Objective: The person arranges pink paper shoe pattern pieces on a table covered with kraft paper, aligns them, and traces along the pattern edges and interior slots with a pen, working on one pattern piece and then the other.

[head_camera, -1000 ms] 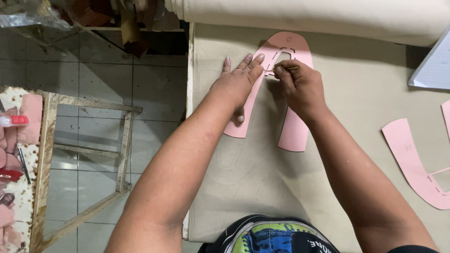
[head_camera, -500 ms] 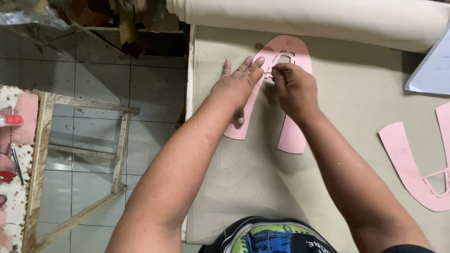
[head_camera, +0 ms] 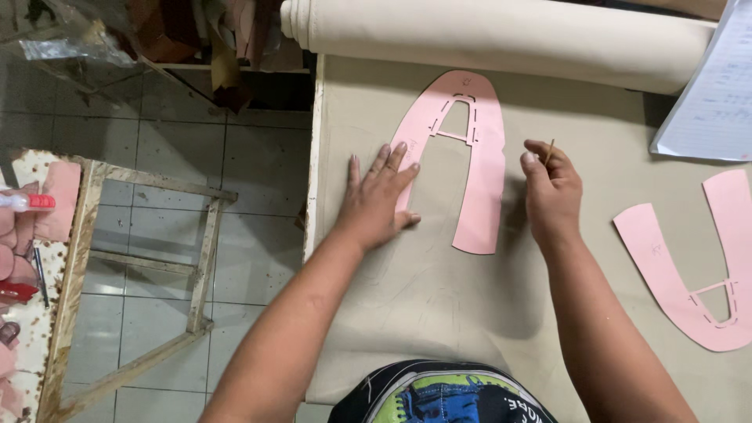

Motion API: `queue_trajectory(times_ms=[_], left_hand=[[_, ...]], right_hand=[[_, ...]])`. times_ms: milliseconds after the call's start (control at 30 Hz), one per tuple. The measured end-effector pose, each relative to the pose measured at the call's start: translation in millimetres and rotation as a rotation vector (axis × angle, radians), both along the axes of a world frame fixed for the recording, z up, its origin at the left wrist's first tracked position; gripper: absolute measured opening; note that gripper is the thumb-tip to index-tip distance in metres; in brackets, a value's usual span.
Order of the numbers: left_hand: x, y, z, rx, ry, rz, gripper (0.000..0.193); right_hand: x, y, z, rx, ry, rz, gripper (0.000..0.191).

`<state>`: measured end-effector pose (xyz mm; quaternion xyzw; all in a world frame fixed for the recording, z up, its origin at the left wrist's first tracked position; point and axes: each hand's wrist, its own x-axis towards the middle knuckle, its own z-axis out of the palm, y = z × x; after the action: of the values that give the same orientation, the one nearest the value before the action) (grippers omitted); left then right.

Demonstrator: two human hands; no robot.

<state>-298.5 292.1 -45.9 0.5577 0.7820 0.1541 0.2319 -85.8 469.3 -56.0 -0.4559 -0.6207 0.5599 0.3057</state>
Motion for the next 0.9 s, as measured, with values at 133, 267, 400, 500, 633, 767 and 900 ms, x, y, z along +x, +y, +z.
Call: queue_trajectory(times_ms=[133,267,400,500,633,767,900], left_hand=[[21.7,-18.7,-16.2,0.092,0.003,0.007,0.073],[54.6,-39.5,-19.3,0.090,0.034,-0.097,0.067],[83.1,-67.8,-13.9,0.164,-0.026,-0.189,0.064],[90.4,-74.8,-12.7,0.234,-0.030,-0.172,0.064],[94.0,-71.2,-12.3,0.229,0.028,-0.155,0.060],[95.9,-69.5,-11.2,0.248,0.052,-0.154,0.059],[95.7,-70.0,-11.6,0.240,0.048,-0.154,0.058]], right_hand=[[1.9,20.9,-3.2,-0.134,0.124,-0.025,0.022],[-13.0,45.6,-2.4,0.079,0.202,0.039,0.029],[-38.2,62.6,-0.4,0.082,0.127,0.125,0.025],[-60.6,68.7,-0.1,0.159,0.104,0.223,0.022],[-84.1,71.5,-0.5,0.235,0.023,0.235,0.023],[-93.8,74.5,-0.8,0.219,0.019,0.221,0.022],[-96.5,74.5,-1.9,0.316,-0.018,0.242,0.021]])
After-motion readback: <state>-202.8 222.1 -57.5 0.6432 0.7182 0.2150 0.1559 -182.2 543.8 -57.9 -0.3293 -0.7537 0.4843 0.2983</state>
